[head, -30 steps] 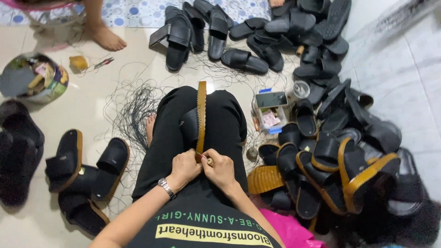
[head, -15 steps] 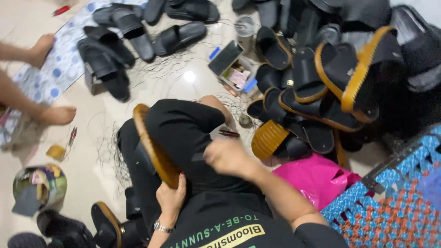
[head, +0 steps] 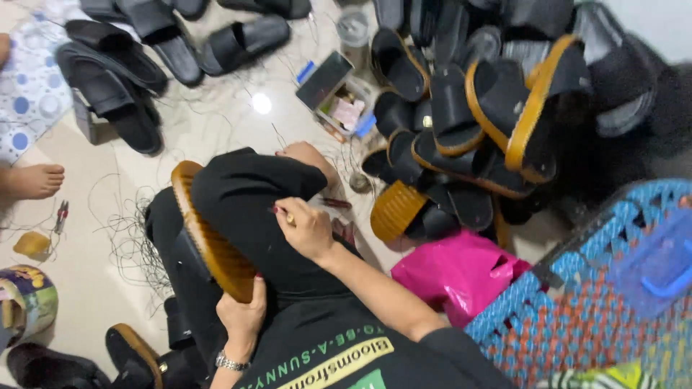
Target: A person is hand-sewing a strap onto a black sandal using a needle and thread while sitting on the floor.
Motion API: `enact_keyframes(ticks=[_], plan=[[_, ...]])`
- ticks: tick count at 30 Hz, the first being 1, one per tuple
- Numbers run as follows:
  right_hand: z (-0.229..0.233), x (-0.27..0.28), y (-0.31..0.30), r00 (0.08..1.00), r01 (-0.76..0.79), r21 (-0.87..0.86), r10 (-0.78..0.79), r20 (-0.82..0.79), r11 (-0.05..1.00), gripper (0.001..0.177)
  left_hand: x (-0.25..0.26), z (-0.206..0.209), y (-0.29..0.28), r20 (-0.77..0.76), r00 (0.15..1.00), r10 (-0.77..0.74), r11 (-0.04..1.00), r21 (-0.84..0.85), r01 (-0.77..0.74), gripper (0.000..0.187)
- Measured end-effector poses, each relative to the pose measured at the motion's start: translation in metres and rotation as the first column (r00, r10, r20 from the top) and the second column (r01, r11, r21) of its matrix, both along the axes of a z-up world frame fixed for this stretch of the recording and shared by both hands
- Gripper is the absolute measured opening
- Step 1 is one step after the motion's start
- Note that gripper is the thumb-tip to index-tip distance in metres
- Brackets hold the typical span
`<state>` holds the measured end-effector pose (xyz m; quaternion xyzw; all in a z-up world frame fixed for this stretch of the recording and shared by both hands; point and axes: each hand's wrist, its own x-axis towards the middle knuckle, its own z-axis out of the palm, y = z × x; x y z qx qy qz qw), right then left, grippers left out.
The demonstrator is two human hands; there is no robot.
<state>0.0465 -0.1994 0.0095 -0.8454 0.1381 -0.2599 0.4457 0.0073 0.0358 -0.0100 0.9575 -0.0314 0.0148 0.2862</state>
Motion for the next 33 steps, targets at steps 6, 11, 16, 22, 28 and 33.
enact_keyframes(ticks=[6,11,16,22,28,33], plan=[[-0.004,0.006,0.004,0.995,-0.055,-0.017,0.056,0.079,0.998,0.008,0.005,0.025,-0.009,0.011,0.995,-0.099,0.994,0.044,0.098,0.045],[0.0,0.001,0.001,0.972,0.003,-0.058,-0.016,-0.233,0.998,0.012,0.007,0.018,0.0,-0.143,0.989,0.027,0.991,-0.127,-0.045,0.039],[0.042,-0.041,-0.033,0.91,-0.26,0.073,0.269,-0.316,0.963,0.039,0.002,0.065,0.022,-0.222,0.975,0.023,0.953,-0.289,-0.088,0.037],[0.093,-0.088,0.009,0.672,-0.691,0.188,0.716,-0.19,0.698,0.052,-0.034,0.096,0.037,-0.467,0.884,-0.029,0.968,-0.233,-0.091,0.041],[0.085,-0.085,0.049,0.573,-0.81,0.023,0.8,-0.179,0.585,0.051,-0.034,0.094,0.036,-0.493,0.865,-0.091,0.988,-0.156,0.015,0.059],[0.081,-0.085,0.057,0.555,-0.827,-0.027,0.806,-0.206,0.562,0.049,-0.036,0.093,0.036,-0.502,0.856,-0.123,0.982,-0.188,0.031,0.065]])
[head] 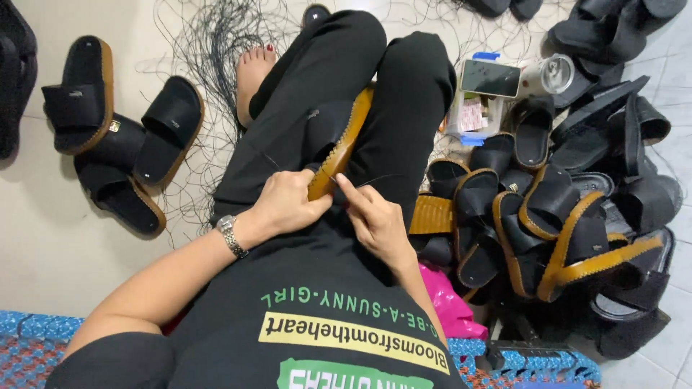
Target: A person is hand-sewing a strap onto a black sandal using a needle and thread while sitting on the floor.
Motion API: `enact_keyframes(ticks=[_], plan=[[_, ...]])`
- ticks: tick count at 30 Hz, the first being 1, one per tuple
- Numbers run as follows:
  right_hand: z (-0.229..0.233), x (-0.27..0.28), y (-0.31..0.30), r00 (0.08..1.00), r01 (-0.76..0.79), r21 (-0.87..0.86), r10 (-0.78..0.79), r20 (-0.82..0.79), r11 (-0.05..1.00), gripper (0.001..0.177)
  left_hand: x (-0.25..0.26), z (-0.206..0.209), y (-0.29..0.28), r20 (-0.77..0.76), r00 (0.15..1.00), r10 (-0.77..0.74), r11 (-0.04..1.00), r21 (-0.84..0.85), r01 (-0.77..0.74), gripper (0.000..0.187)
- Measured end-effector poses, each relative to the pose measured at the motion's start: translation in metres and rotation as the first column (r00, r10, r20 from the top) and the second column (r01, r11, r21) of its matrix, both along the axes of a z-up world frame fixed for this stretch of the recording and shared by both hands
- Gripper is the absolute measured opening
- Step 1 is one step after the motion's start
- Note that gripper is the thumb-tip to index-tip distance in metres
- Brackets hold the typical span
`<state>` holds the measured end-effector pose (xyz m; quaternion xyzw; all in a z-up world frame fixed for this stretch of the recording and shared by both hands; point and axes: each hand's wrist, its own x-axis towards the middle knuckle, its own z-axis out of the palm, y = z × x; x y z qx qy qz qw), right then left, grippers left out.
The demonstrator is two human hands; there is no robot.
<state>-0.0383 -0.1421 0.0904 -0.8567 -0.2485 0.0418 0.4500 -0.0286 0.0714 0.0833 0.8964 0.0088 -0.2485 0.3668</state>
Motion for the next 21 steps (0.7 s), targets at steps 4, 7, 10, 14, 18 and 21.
enact_keyframes(ticks=[4,7,10,14,18,21], plan=[[0.002,0.007,0.004,1.0,-0.016,-0.011,0.016,-0.01,1.0,0.051,0.004,-0.004,0.003,0.007,1.0,0.002,1.0,-0.009,-0.002,0.064],[0.007,0.008,0.005,0.999,-0.026,-0.01,0.025,-0.046,1.0,0.051,0.004,0.0,0.005,0.012,1.0,-0.011,1.0,-0.016,0.011,0.063],[0.027,0.013,0.008,0.996,-0.033,-0.083,0.026,-0.081,0.996,0.052,0.008,0.004,0.006,0.013,1.0,-0.023,1.0,-0.005,0.023,0.061],[0.061,0.016,0.015,0.987,-0.022,-0.209,-0.013,-0.162,0.978,0.052,0.009,0.006,0.002,0.002,0.999,-0.044,0.999,0.032,0.043,0.054],[0.055,0.023,0.016,0.984,-0.027,-0.183,-0.006,-0.178,0.983,0.05,0.015,0.017,0.003,-0.024,0.998,-0.063,0.997,0.037,0.064,0.053],[0.049,0.034,0.018,0.987,-0.04,-0.094,0.025,-0.161,0.995,0.05,0.023,0.026,0.009,-0.102,0.991,-0.087,0.996,0.014,0.089,0.058]])
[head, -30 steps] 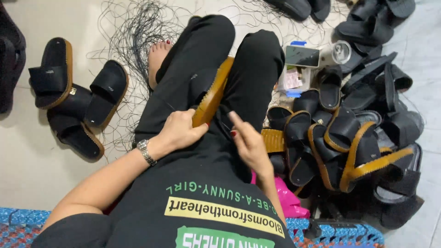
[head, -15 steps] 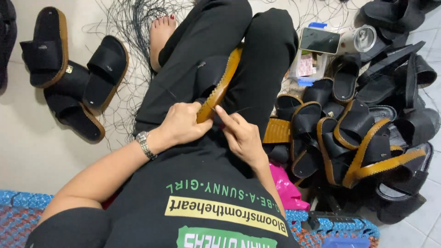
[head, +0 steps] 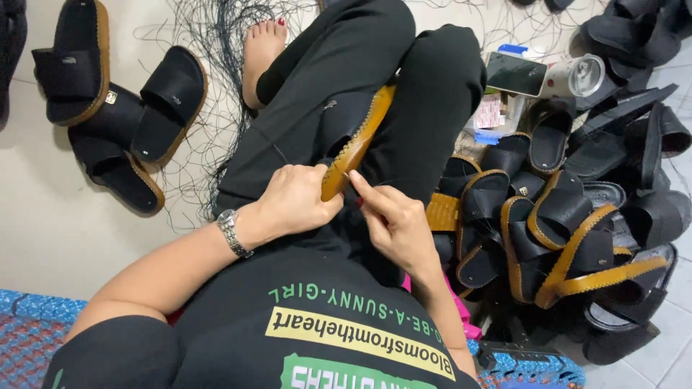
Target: A person is hand-sewing a strap onto a black sandal using a needle and thread while sitting on the floor.
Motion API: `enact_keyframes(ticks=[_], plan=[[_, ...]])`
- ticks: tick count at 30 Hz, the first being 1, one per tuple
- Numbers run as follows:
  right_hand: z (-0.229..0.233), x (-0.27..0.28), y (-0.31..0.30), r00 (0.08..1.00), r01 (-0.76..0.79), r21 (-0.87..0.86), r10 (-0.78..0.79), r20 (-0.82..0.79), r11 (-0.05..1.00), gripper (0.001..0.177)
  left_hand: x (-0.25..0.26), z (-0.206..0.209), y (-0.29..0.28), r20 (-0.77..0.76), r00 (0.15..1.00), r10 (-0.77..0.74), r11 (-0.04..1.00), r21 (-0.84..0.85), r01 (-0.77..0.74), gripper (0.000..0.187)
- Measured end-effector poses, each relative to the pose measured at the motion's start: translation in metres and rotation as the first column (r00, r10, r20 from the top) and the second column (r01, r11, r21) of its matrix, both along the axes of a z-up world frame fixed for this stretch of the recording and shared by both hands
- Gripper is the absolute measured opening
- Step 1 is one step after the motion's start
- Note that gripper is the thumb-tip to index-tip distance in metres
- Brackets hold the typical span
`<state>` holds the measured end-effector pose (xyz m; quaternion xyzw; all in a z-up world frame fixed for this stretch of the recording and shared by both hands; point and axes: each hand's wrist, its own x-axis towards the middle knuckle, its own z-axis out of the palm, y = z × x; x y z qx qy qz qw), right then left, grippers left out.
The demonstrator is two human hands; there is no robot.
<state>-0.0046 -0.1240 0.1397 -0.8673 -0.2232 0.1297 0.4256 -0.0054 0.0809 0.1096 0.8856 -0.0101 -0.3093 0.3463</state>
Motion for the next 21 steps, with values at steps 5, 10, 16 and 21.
enact_keyframes(ticks=[5,10,16,21], plan=[[-0.007,0.009,0.003,0.999,0.011,0.106,-0.005,-0.051,0.994,0.047,0.005,0.007,0.004,-0.063,0.998,-0.005,1.0,-0.03,0.003,0.058],[-0.003,0.017,0.012,0.997,0.02,0.141,-0.01,-0.075,0.99,0.043,0.003,0.008,0.003,-0.066,0.998,0.011,1.0,-0.023,-0.013,0.054],[-0.006,0.02,0.004,0.986,-0.031,0.277,0.075,-0.151,0.96,0.042,0.011,0.012,0.006,-0.061,0.998,0.013,0.996,-0.085,-0.018,0.056],[-0.007,0.006,-0.01,0.982,-0.087,0.112,0.104,-0.157,0.99,0.045,0.014,0.015,0.009,-0.056,0.997,-0.051,0.993,-0.107,0.045,0.051]])
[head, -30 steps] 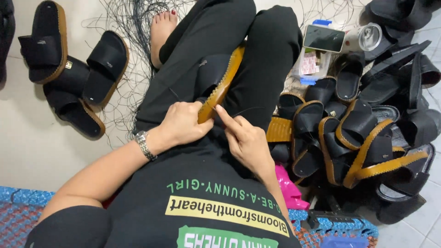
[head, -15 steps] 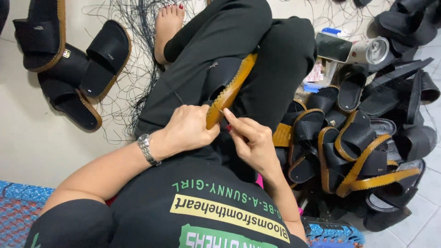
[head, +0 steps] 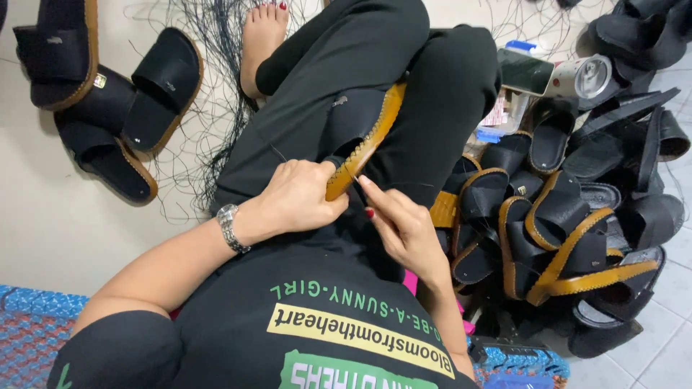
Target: A person is hand-sewing a strap onto a black sandal using a needle and thread while sitting on the floor.
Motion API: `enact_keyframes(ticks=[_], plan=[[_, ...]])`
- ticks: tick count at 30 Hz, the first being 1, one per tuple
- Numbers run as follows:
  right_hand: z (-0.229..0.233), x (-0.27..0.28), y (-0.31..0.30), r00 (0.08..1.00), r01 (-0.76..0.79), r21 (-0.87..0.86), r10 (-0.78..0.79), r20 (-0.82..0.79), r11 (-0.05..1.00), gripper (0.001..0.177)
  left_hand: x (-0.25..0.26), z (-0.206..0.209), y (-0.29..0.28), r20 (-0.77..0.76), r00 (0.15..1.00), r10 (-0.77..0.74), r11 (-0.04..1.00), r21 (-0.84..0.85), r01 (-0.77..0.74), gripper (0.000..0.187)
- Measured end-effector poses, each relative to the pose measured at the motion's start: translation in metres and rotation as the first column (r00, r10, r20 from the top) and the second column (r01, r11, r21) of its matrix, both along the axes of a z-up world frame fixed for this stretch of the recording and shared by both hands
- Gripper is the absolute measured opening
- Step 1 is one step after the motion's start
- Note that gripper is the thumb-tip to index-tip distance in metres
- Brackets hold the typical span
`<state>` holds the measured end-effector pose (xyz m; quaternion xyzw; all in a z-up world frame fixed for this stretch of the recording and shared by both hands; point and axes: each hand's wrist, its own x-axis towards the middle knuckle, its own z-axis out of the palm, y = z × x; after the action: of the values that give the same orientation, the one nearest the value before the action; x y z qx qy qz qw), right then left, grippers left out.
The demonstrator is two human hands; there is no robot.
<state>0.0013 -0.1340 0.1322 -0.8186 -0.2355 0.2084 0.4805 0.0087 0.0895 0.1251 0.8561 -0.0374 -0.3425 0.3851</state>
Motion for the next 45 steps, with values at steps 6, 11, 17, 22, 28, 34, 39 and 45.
enact_keyframes(ticks=[6,11,17,22,28,34,39,45], plan=[[-0.044,0.009,0.01,0.969,0.019,0.272,-0.085,0.232,0.962,0.039,0.005,0.002,0.005,-0.034,0.999,0.041,0.999,-0.012,-0.042,0.057],[-0.045,0.021,0.015,0.963,0.001,0.299,-0.082,0.258,0.954,0.035,0.011,0.007,0.009,-0.098,0.994,0.055,0.998,-0.025,-0.058,0.056],[-0.034,0.028,0.025,0.976,0.005,0.308,-0.072,0.207,0.951,0.033,0.012,0.008,0.013,-0.136,0.988,0.076,0.997,-0.023,-0.08,0.061],[-0.036,0.029,0.031,0.984,0.035,0.373,-0.097,0.149,0.927,0.033,0.011,0.004,0.013,-0.152,0.983,0.104,0.992,-0.048,-0.113,0.061],[-0.025,0.036,0.038,0.966,0.063,0.369,-0.15,0.212,0.927,0.033,0.015,0.004,0.01,-0.144,0.982,0.121,0.99,-0.056,-0.13,0.06],[-0.016,0.038,0.039,0.962,0.059,0.319,-0.139,0.236,0.946,0.032,0.014,0.008,0.01,-0.181,0.975,0.13,0.989,-0.051,-0.142,0.057],[-0.017,0.035,0.037,0.967,0.12,0.245,-0.169,0.189,0.962,0.028,0.016,0.004,0.01,-0.142,0.981,0.134,0.991,0.016,-0.133,0.051],[-0.019,0.006,0.018,0.97,0.184,0.172,-0.207,0.128,0.968,0.024,0.013,0.063,0.037,-0.35,0.936,0.049,0.989,-0.115,-0.095,0.047]])
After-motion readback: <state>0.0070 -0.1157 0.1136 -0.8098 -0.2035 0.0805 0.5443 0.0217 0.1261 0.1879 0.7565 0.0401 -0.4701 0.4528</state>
